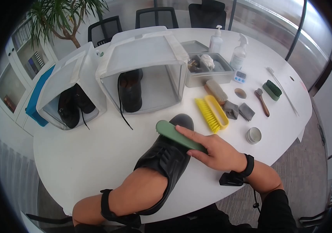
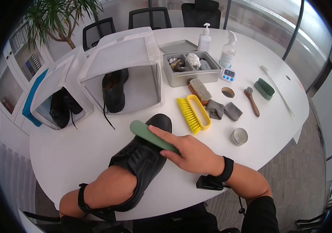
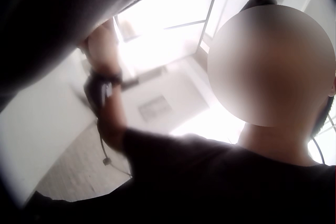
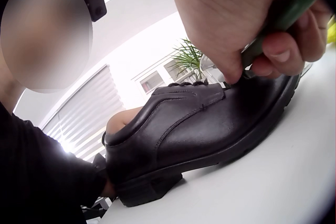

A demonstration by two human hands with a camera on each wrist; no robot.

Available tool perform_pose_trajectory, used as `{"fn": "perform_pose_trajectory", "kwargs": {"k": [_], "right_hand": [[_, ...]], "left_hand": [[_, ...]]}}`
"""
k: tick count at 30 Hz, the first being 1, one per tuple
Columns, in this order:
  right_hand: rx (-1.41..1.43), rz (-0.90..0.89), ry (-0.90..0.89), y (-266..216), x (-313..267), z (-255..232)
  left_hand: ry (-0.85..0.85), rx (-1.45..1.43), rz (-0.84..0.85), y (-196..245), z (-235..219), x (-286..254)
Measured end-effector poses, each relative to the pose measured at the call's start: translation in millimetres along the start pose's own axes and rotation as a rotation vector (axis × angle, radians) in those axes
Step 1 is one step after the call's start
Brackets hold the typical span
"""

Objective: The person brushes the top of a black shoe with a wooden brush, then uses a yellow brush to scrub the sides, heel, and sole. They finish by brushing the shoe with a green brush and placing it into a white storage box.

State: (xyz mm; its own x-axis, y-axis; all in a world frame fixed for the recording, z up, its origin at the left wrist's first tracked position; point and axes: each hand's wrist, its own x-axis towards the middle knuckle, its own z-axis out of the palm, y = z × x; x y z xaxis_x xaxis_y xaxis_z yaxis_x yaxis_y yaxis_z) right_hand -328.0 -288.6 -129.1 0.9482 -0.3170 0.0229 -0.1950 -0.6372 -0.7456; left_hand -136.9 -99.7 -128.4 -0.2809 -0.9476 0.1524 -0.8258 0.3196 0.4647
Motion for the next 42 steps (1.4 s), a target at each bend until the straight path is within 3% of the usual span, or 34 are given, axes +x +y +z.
{"fn": "perform_pose_trajectory", "kwargs": {"k": [5, 8, 19, 21, 24, 42], "right_hand": [[0.007, 0.020, -0.014, -2.5, 0.2, -0.8], [0.012, 0.017, -0.014, -1.9, 0.1, -0.5], [-0.009, 0.009, -0.009, 2.5, 1.5, 1.9], [-0.037, -0.155, 0.082, 11.5, 2.8, 6.6], [-0.031, -0.171, 0.097, 11.5, 3.5, 7.7], [-0.032, -0.111, 0.058, 8.4, 3.3, 6.1]], "left_hand": [[-0.094, -0.012, -0.062, 5.7, -8.3, 2.6], [0.014, -0.029, -0.002, 2.5, -2.9, 1.0], [0.017, -0.019, 0.020, 0.9, -2.1, 1.0], [0.009, -0.018, 0.011, 0.8, -1.8, 0.6], [0.018, -0.015, 0.027, -1.4, 0.5, 0.2], [-0.035, 0.002, -0.019, 3.1, -4.4, 1.9]]}}
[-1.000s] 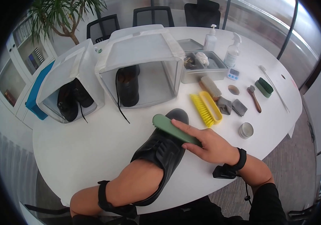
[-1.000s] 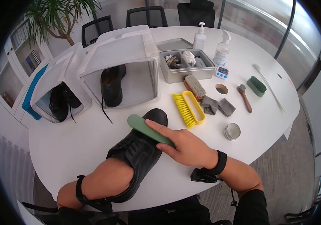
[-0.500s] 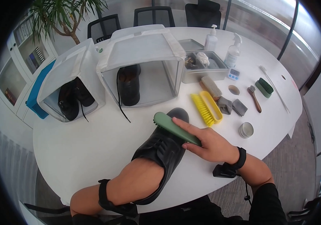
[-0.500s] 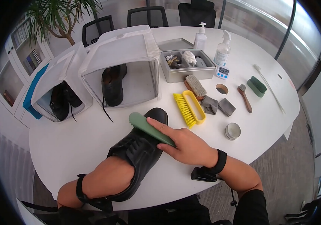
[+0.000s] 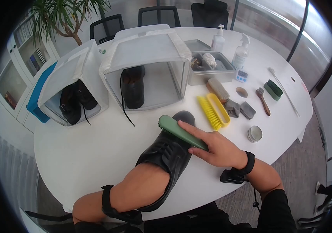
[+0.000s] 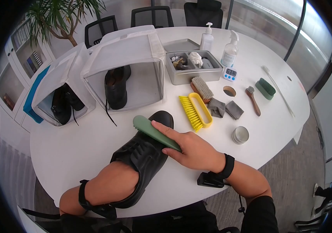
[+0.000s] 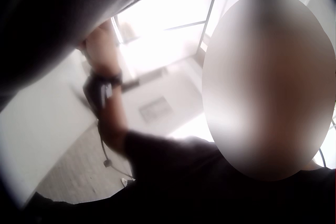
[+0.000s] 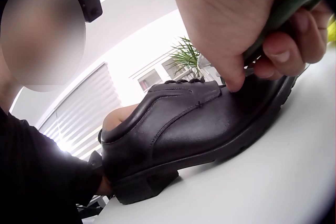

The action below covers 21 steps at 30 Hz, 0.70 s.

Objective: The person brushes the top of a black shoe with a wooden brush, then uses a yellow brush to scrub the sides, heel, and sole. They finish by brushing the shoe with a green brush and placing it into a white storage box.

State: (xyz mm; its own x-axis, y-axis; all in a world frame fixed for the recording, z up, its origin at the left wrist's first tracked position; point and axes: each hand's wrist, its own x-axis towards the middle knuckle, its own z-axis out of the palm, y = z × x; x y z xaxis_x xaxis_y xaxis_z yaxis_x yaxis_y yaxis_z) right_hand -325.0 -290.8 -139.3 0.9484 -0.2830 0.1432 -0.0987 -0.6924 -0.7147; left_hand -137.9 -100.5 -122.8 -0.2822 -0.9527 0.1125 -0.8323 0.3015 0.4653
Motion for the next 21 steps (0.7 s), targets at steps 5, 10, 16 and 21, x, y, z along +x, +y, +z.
{"fn": "perform_pose_trajectory", "kwargs": {"k": [5, 10, 16, 21], "right_hand": [[-0.001, 0.058, -0.043, -4.3, -0.2, -3.4], [0.003, 0.105, -0.071, -4.5, -0.4, -3.8], [0.008, 0.131, -0.087, -7.3, 0.0, -5.3], [-0.006, 0.104, -0.071, -3.9, -0.7, -3.2]], "left_hand": [[0.024, 0.019, 0.017, 1.9, -2.4, 1.1], [-0.018, -0.006, -0.016, -0.3, 0.9, -0.2], [0.132, -0.003, 0.059, -3.4, 6.0, -0.2], [0.062, -0.006, 0.014, -3.6, 5.5, -1.2]]}}
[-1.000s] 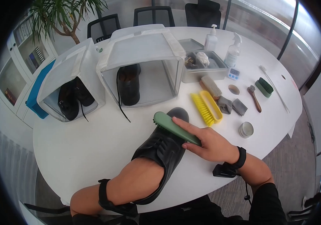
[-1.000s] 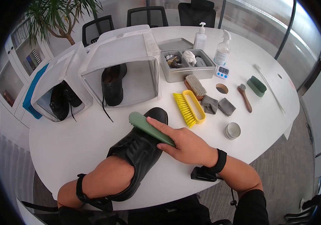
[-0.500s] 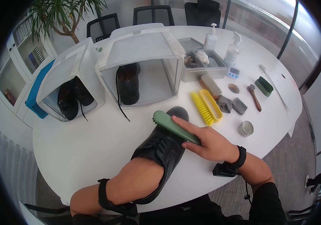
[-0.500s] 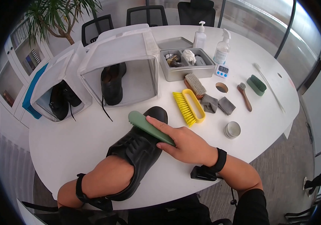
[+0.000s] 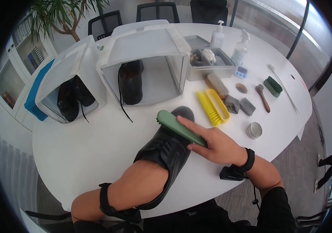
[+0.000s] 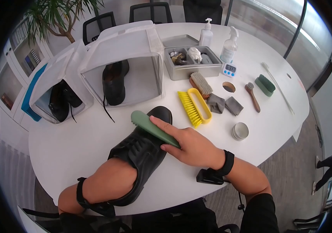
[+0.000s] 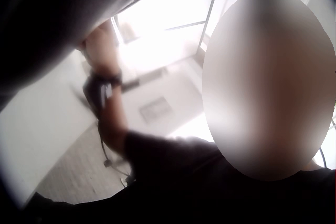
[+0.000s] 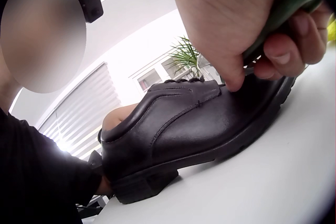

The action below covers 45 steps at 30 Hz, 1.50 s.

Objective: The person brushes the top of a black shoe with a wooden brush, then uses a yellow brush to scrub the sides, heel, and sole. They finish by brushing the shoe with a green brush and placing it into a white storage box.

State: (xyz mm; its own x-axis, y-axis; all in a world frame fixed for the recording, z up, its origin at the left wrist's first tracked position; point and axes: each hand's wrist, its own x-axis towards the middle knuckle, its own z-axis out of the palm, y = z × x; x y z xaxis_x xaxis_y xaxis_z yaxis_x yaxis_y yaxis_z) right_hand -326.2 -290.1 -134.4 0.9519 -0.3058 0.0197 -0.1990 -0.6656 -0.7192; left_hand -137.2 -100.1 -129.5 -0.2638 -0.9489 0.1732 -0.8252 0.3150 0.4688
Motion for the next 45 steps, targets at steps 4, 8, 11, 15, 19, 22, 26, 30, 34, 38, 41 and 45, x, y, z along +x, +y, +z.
{"fn": "perform_pose_trajectory", "kwargs": {"k": [4, 8, 11, 15, 19, 22, 26, 30, 34, 38, 41, 45], "right_hand": [[0.022, 0.033, -0.021, -2.2, 0.1, -1.2], [0.005, 0.031, -0.014, -2.1, 0.0, -0.5], [-0.003, 0.040, -0.016, -2.9, 0.5, -1.0], [-0.031, -0.078, 0.058, 5.6, 1.2, 5.1], [-0.044, -0.113, 0.079, 7.5, 1.7, 5.7], [-0.033, -0.107, 0.073, 7.6, 1.9, 5.8], [-0.041, -0.106, 0.072, 7.6, 2.1, 5.9], [-0.048, -0.106, 0.071, 7.3, 2.0, 5.5], [-0.045, -0.114, 0.071, 7.8, 2.1, 5.5], [-0.048, -0.107, 0.065, 7.3, 2.1, 5.3], [-0.046, -0.116, 0.068, 7.6, 2.2, 5.5], [-0.044, -0.115, 0.067, 7.1, 2.1, 5.3]], "left_hand": [[0.016, -0.020, 0.010, 1.4, -1.2, 0.1], [0.066, -0.004, 0.037, 4.2, -2.5, 2.9], [0.008, 0.013, 0.017, 2.5, -2.7, 1.4], [-0.029, -0.001, -0.008, 0.0, -0.1, -1.7], [0.032, -0.013, 0.007, 1.3, -1.6, -0.5], [0.004, -0.024, -0.008, 0.2, -0.5, -0.4], [0.013, -0.028, -0.002, 1.0, -1.4, 0.5], [0.029, -0.022, 0.008, -0.1, 0.7, 0.7], [0.007, -0.020, -0.009, -0.4, 0.3, 0.3], [-0.020, -0.023, -0.023, -0.2, -0.6, 0.1], [0.006, -0.020, -0.009, 0.7, -1.0, 0.0], [-0.004, -0.016, -0.010, -0.6, 0.1, -0.8]]}}
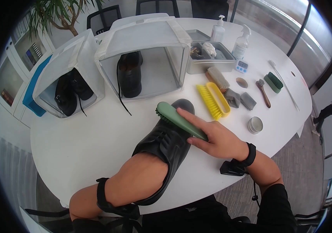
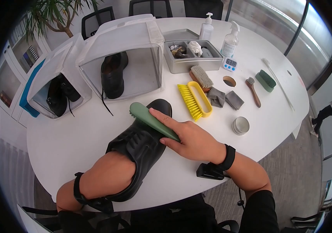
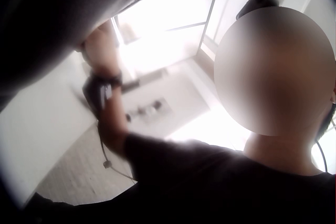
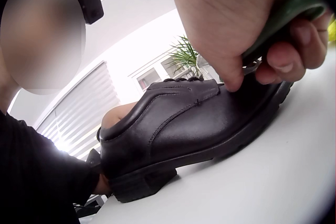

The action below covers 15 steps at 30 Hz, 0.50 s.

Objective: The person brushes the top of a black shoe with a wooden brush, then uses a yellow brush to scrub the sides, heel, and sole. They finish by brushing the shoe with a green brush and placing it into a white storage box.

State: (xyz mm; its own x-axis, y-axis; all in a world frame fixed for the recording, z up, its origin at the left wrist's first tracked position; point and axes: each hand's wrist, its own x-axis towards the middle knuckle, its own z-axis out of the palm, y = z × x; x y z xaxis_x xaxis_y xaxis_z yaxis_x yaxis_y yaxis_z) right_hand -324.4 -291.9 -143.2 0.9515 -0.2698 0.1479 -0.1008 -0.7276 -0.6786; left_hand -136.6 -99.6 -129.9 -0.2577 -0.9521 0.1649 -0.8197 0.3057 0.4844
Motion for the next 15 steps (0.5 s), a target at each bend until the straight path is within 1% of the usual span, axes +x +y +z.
{"fn": "perform_pose_trajectory", "kwargs": {"k": [6, 8, 15], "right_hand": [[0.005, 0.005, -0.001, 0.5, 0.0, 0.7], [0.005, 0.008, -0.004, 0.6, 0.0, 0.6], [0.000, 0.015, -0.008, -0.4, -0.2, -0.4]], "left_hand": [[0.000, -0.005, -0.010, -0.7, 1.3, -1.7], [-0.057, 0.027, -0.033, 2.6, -3.7, -0.9], [-0.008, 0.032, 0.002, 2.3, -2.5, 0.6]]}}
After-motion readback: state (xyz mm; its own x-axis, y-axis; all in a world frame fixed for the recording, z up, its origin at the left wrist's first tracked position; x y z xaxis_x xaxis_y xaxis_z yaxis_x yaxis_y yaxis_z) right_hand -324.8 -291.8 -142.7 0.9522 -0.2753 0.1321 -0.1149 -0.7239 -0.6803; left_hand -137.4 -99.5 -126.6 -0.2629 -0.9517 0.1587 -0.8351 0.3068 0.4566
